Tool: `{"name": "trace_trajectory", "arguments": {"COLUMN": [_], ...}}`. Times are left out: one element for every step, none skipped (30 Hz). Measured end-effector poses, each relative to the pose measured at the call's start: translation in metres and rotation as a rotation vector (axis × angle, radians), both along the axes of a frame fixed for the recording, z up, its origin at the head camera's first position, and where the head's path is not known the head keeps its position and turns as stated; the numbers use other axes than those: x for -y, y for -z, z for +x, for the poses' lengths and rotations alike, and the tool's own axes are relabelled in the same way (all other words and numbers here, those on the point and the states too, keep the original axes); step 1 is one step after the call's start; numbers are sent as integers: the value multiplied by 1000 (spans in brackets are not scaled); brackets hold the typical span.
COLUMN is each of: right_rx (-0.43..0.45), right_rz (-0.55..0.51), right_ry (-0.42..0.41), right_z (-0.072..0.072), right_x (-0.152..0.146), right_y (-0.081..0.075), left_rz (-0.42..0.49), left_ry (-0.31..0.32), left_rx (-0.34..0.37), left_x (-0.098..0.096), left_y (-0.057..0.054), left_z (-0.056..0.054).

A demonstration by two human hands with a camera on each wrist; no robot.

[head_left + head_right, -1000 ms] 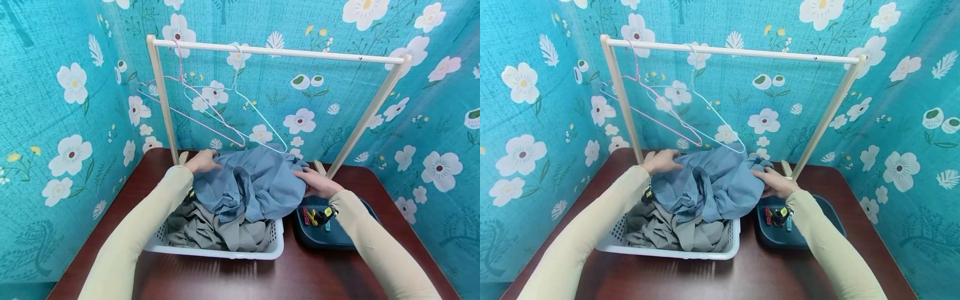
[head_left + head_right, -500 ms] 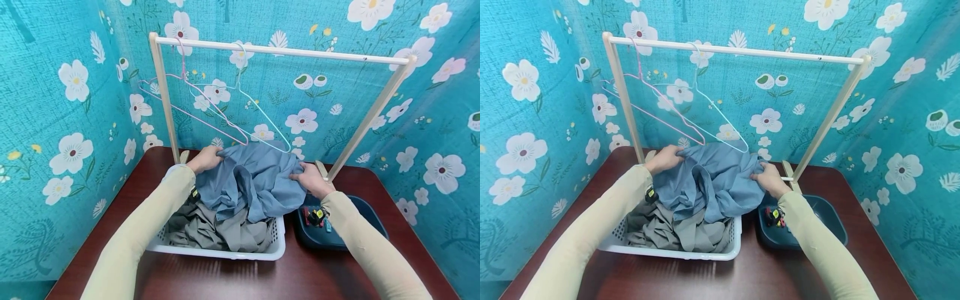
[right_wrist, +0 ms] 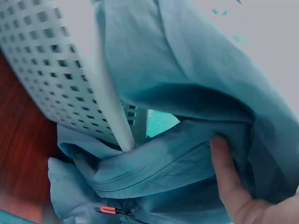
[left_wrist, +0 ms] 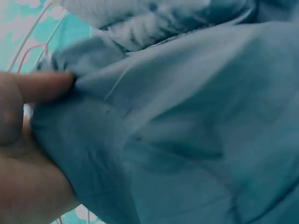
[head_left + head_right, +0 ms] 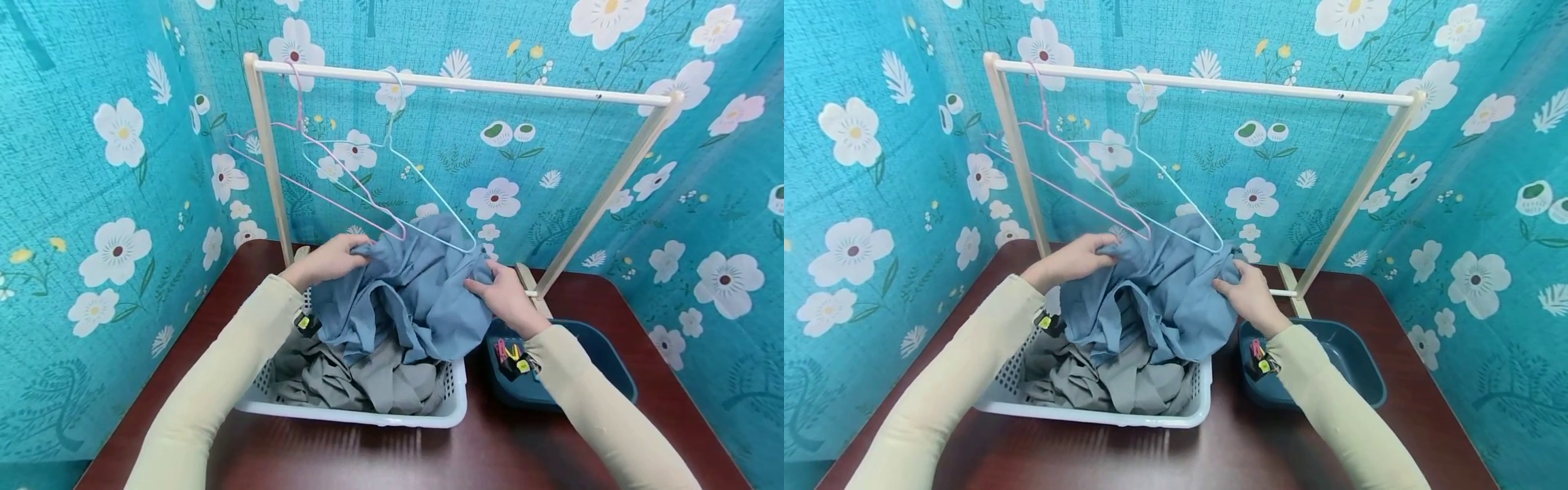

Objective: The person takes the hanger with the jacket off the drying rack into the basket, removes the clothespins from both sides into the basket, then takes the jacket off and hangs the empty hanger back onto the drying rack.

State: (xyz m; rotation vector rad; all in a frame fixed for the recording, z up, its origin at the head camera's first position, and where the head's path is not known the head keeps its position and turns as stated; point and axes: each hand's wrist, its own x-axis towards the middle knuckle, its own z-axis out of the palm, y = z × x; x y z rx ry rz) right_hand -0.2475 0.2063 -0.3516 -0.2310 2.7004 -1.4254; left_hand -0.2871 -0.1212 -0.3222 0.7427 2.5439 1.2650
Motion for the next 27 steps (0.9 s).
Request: {"name": "trace_trajectory", "arguments": {"right_rx": [-23,-36,-53,-60,-59,-62,-64,-61,-61,-59,-61,-66,-64,-61,-61,-60,-55,-48,-41,-25,2,41,85,129,184,230,264], "right_rz": [37,67,98,114,125,143,162,172,190,210,234,254,272,284,300,314,327,341,361,373,380,382,371,362,336,289,244], "right_ry": [-8,-18,-35,-54,-78,-101,-128,-160,-192,-218,-246,-271,-293,-309,-324,-335,-350,-364,-380,-398,-419,-437,-455,-464,-463,-468,-456], "right_z": [1,2,3,3,3,3,3,3,2,2,1,1,1,0,-1,-1,-2,-2,-2,-3,-3,-2,-2,-2,-2,-2,-2], "right_x": [2,4,6,8,11,12,14,16,17,19,21,22,24,25,27,28,30,31,32,32,32,31,30,28,25,21,17], "right_y": [1,1,2,4,5,6,8,9,10,12,12,13,13,14,14,15,15,16,17,18,18,17,17,15,12,10,7], "left_rz": [-30,-65,-98,-127,-152,-177,-199,-221,-243,-270,-301,-331,-359,-388,-416,-447,-479,-503,-529,-549,-571,-587,-593,-587,-579,-568,-556], "left_ry": [50,96,139,178,215,243,264,279,294,309,322,333,344,359,374,388,399,411,421,430,437,441,440,438,439,438,431], "left_rx": [-9,-21,-24,-25,-28,-17,2,25,49,61,73,87,97,96,96,97,102,112,123,135,141,151,168,184,196,202,209], "left_x": [-1,-2,-4,-6,-8,-10,-12,-15,-17,-19,-21,-23,-25,-27,-30,-32,-34,-35,-37,-38,-39,-40,-41,-40,-40,-38,-36], "left_y": [1,2,5,8,11,15,18,22,26,30,33,36,39,42,46,49,52,56,59,62,65,67,67,67,65,63,58], "left_z": [2,4,5,6,7,8,9,9,11,11,12,14,14,16,17,18,18,19,19,20,20,20,20,20,19,19,18]}}
